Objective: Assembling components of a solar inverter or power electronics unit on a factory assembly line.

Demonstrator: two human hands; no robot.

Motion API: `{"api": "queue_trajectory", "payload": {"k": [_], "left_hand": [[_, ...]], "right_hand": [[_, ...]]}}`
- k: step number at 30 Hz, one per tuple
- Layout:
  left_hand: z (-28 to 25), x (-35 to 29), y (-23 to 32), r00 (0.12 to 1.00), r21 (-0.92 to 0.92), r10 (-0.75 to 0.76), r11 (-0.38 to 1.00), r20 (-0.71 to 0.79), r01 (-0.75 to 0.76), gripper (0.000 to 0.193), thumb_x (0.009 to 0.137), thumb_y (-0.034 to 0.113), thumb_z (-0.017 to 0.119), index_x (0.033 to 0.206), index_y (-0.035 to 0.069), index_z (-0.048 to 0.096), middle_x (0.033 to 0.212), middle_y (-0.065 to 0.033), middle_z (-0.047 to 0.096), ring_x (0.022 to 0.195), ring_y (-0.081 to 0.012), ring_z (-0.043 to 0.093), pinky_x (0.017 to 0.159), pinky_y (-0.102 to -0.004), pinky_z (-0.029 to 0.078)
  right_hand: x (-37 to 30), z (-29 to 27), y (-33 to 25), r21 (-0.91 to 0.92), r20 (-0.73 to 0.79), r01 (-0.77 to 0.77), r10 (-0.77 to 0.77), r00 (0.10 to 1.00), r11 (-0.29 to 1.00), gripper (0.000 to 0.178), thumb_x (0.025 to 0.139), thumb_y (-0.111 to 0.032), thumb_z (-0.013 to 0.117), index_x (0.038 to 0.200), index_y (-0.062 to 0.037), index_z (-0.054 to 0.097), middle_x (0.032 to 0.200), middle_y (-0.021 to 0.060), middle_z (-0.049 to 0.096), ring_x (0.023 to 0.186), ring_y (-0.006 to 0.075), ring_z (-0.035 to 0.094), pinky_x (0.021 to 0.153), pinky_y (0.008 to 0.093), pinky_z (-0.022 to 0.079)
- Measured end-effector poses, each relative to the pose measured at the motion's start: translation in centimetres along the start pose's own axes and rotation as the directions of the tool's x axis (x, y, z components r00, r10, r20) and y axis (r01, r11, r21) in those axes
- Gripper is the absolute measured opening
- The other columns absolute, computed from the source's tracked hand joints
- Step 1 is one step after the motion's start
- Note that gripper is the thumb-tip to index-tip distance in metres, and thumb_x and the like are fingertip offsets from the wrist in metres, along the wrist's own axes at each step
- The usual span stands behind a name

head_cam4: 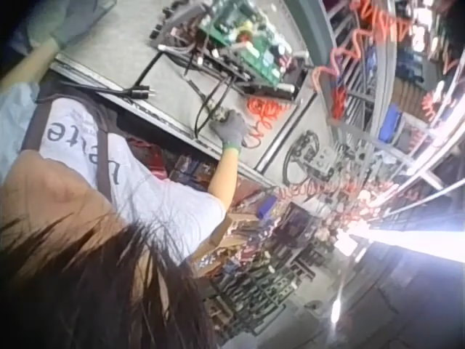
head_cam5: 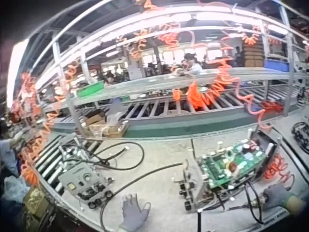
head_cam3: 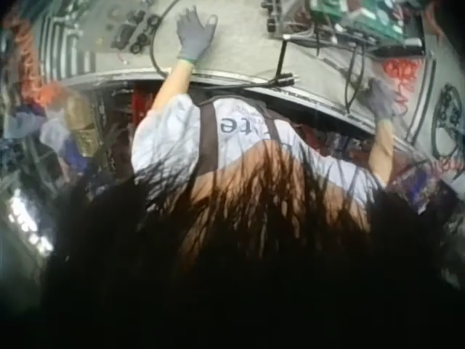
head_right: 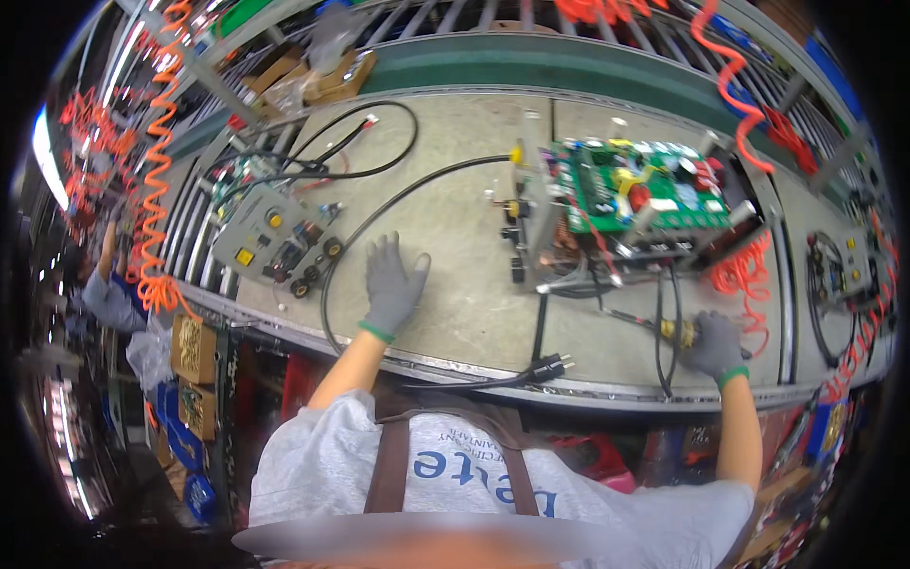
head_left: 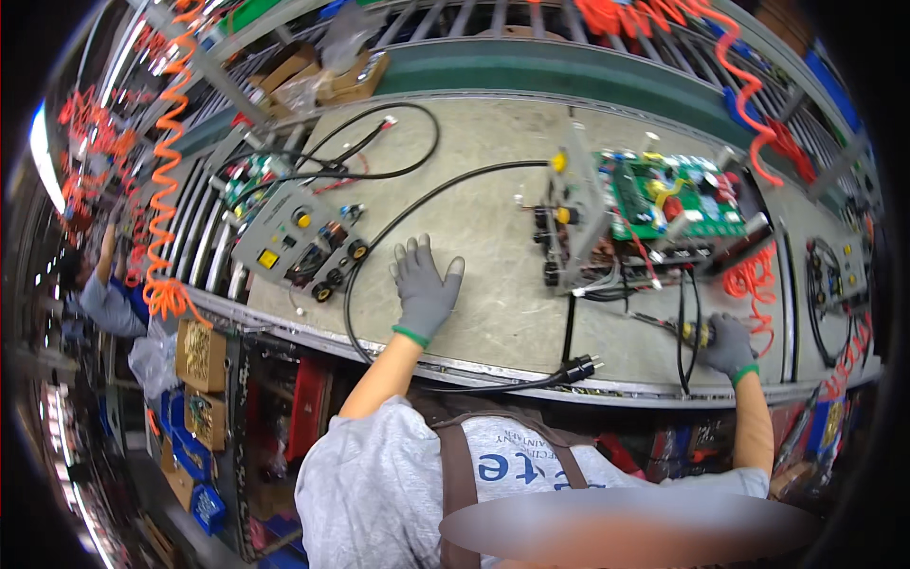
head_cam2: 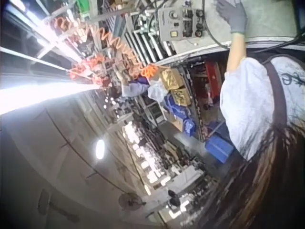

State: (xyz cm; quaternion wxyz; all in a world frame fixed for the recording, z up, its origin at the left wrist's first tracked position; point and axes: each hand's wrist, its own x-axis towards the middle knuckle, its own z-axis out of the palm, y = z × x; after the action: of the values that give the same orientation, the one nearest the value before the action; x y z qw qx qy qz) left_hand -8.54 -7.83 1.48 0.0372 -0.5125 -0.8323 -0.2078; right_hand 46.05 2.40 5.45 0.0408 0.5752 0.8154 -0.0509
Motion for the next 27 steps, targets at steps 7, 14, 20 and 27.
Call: {"api": "queue_trajectory", "payload": {"k": [7,14,20,27], "left_hand": [[1.8,0.2,0.1,0.993,0.109,-0.028,0.994,0.112,0.016,0.080,0.092,0.059,0.039,0.146,0.001,0.030,0.153,-0.0260,0.023,0.144,-0.0418,0.016,0.115,-0.0573,0.007],[2.2,0.9,-2.4,0.998,0.117,-0.014,0.993,0.066,0.006,0.080,0.090,0.058,0.043,0.145,0.000,0.033,0.150,-0.0260,0.030,0.142,-0.0414,0.020,0.114,-0.0583,0.009],[2.1,3.4,-9.0,1.000,0.238,0.020,0.971,0.021,-0.025,0.077,0.091,0.057,0.044,0.143,0.001,0.036,0.149,-0.0239,0.034,0.141,-0.0363,0.027,0.115,-0.0538,0.013],[0.4,2.6,-10.6,0.955,0.067,0.297,0.953,-0.012,-0.296,0.046,0.082,0.036,0.064,0.121,0.012,0.059,0.128,-0.0135,0.055,0.126,-0.0322,0.044,0.110,-0.0464,0.028]], "right_hand": [[-1.2,0.3,1.4,0.000,0.001,-0.020,0.020,1.000,1.000,0.036,0.063,-0.019,0.075,0.087,-0.0033,0.054,0.086,0.0190,0.056,0.084,0.0402,0.056,0.070,0.0488,0.045],[-0.4,-0.2,2.0,-0.028,0.101,-0.060,0.063,0.993,0.998,0.046,0.057,-0.020,0.078,0.092,-0.0044,0.053,0.089,0.0187,0.057,0.085,0.0403,0.055,0.073,0.0481,0.046],[0.1,0.5,2.1,-0.101,0.087,-0.119,0.128,0.988,0.988,0.042,0.059,-0.020,0.077,0.089,-0.0038,0.054,0.090,0.0192,0.057,0.087,0.0400,0.057,0.074,0.0469,0.046],[0.2,-0.4,2.3,-0.071,0.102,-0.112,0.119,0.988,0.991,0.039,0.071,-0.027,0.076,0.092,-0.0025,0.054,0.093,0.0206,0.058,0.090,0.0421,0.056,0.076,0.0483,0.045]]}}
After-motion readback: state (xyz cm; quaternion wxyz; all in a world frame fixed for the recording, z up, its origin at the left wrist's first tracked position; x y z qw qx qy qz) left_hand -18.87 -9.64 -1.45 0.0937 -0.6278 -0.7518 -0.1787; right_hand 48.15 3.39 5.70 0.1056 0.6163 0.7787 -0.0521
